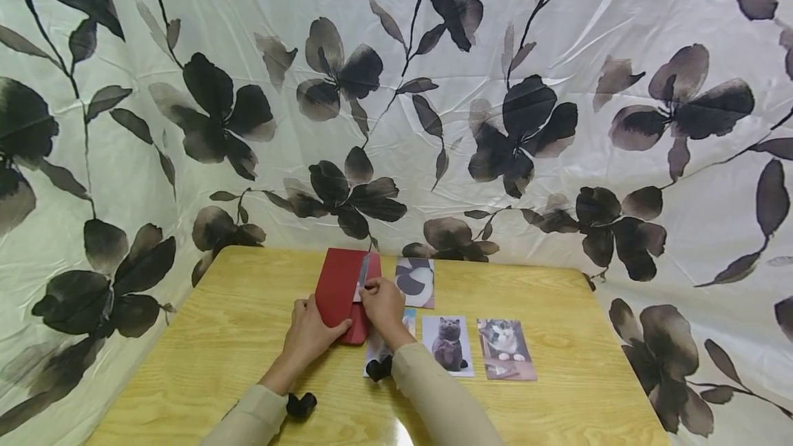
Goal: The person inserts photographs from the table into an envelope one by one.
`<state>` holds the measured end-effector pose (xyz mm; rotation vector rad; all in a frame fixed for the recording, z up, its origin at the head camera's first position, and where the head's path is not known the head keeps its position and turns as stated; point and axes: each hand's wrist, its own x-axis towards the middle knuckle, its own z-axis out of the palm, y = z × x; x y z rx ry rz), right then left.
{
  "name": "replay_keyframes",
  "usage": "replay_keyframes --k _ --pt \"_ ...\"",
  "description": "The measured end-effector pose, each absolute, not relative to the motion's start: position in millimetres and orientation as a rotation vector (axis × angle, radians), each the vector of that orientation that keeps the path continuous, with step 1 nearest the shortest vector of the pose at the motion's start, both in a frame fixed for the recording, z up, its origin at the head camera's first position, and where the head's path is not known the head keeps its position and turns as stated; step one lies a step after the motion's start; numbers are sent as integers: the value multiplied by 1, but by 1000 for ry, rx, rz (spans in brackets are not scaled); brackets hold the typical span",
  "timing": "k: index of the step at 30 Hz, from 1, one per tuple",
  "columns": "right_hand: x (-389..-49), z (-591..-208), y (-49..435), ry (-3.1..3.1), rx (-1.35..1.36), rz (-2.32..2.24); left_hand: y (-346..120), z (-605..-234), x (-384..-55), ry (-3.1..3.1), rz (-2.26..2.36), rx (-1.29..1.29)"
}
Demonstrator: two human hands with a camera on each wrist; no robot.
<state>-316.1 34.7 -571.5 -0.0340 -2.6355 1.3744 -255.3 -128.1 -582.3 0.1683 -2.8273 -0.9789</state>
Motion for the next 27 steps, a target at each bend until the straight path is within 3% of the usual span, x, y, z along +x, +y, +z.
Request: replay_keyframes --k 14,27 --pt "-315 -569 30 -2690 -4 1245 -126 -584 -256 -2812 -969 169" --pt "-317 -573 31 -2656 42 1451 -127 -584 -255 -2808 -956 187"
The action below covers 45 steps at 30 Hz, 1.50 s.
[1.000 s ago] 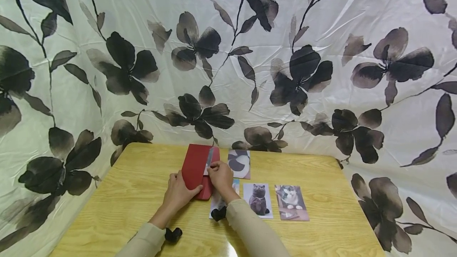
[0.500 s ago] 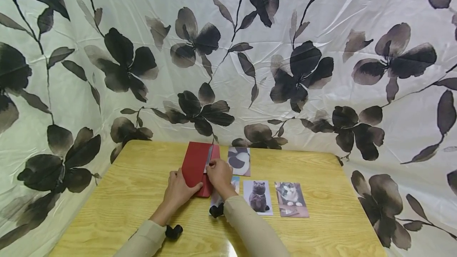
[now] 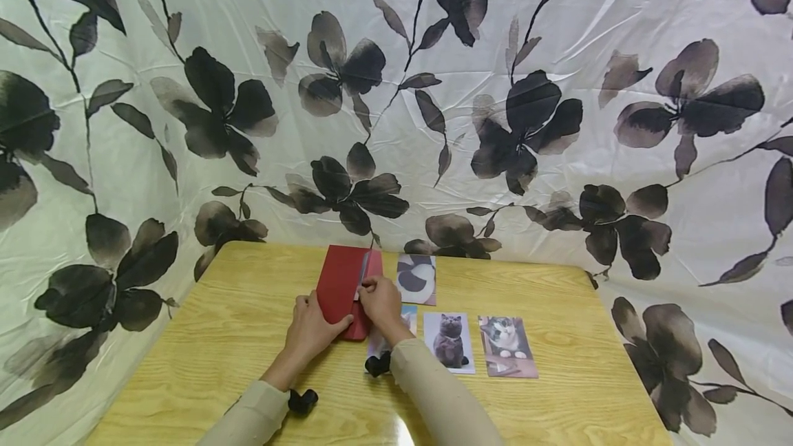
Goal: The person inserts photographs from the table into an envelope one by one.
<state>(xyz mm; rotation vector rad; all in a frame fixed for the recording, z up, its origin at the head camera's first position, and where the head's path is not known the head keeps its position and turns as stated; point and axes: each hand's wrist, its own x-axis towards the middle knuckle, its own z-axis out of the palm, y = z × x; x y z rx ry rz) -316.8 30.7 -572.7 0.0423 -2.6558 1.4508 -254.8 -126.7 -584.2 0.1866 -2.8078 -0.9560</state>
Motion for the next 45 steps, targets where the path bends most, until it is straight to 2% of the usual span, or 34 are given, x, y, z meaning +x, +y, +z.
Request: replay_keyframes --k 10,20,32,45 --pt "-318 -563 45 -2602 72 1531 -130 -580 -259 -2836 -912 220" --pt "-320 -566 85 -2609 76 1490 -130 -583 -259 -2828 -917 221" --pt "-327 -572 138 -2684 -76 1395 -131 -582 -257 -2829 -933 208" --pt "-328 -581 167 -2773 -239 1229 -128 -585 -257 -2828 -948 181"
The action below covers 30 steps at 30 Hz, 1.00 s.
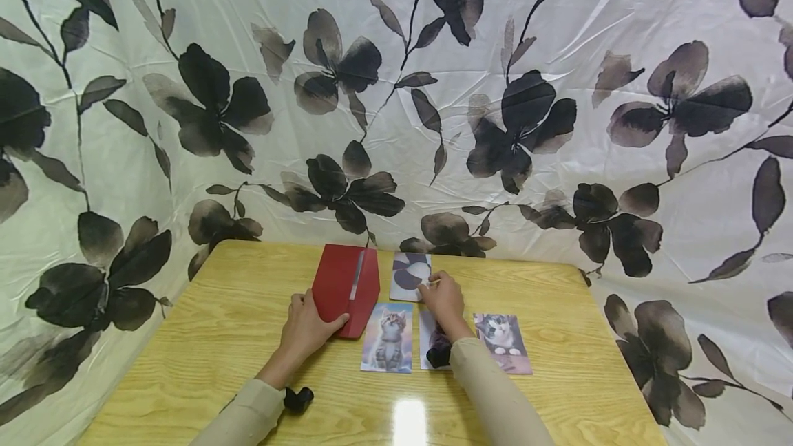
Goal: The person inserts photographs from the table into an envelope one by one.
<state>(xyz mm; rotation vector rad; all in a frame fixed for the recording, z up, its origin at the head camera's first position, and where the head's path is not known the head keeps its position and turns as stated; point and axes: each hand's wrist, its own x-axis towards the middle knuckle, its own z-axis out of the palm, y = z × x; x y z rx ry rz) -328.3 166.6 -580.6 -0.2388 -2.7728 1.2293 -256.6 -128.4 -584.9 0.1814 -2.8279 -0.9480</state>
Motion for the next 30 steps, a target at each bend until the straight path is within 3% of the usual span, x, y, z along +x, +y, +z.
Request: replay_keyframes --k 30 --pt "-323 -586 166 -2916 -245 909 -128 -586 -257 -2836 -953 185"
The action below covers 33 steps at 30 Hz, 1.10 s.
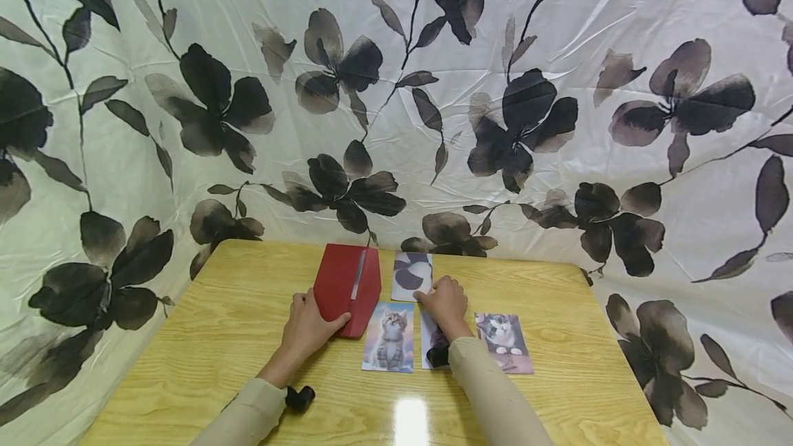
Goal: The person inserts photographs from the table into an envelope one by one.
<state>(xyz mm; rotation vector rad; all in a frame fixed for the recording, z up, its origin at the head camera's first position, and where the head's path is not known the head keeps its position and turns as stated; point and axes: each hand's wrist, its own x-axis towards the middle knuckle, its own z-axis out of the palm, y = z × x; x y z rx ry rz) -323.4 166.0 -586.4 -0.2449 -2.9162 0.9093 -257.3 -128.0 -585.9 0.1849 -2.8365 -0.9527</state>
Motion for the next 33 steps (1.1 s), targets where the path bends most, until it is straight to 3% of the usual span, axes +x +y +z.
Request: replay_keyframes --k 33 --pt "-325 -586 164 -2846 -264 1125 -128 -586 -256 -2825 -952 207"
